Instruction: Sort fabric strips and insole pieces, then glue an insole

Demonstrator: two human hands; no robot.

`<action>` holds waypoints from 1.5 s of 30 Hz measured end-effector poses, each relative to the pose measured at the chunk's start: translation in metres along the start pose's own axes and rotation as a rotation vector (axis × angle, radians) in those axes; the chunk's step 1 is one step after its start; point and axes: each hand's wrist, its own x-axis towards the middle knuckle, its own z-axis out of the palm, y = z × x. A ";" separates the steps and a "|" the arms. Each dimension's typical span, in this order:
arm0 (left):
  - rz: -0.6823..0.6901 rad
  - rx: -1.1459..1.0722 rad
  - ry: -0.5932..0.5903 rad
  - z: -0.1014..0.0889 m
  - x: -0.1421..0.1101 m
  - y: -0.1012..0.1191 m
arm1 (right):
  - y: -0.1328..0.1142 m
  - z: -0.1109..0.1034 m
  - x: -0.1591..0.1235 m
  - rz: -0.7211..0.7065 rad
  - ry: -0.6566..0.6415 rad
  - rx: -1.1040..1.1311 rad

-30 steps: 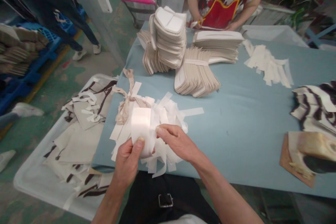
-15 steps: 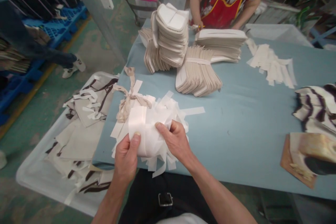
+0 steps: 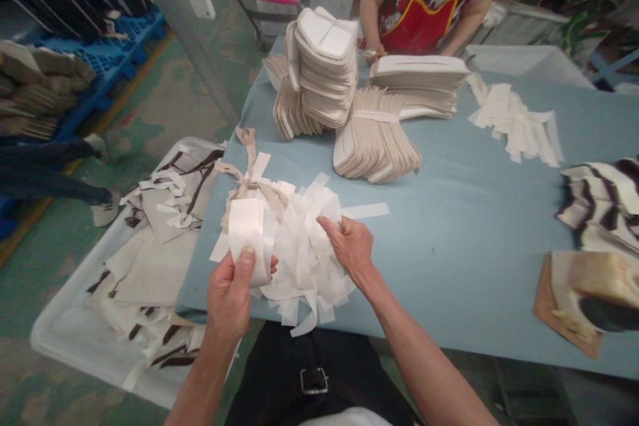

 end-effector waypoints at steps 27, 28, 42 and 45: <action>0.018 -0.042 -0.014 -0.009 -0.003 -0.002 | -0.054 -0.017 -0.031 -0.039 -0.301 0.534; 0.011 -0.046 -0.013 -0.011 -0.003 -0.001 | -0.049 -0.019 -0.024 -0.046 -0.279 0.364; 0.008 0.071 -0.338 -0.006 -0.017 0.008 | -0.089 -0.026 -0.060 -0.065 -0.630 0.780; -0.043 0.098 -0.322 -0.002 -0.018 0.009 | -0.083 -0.018 -0.061 0.018 -0.521 0.728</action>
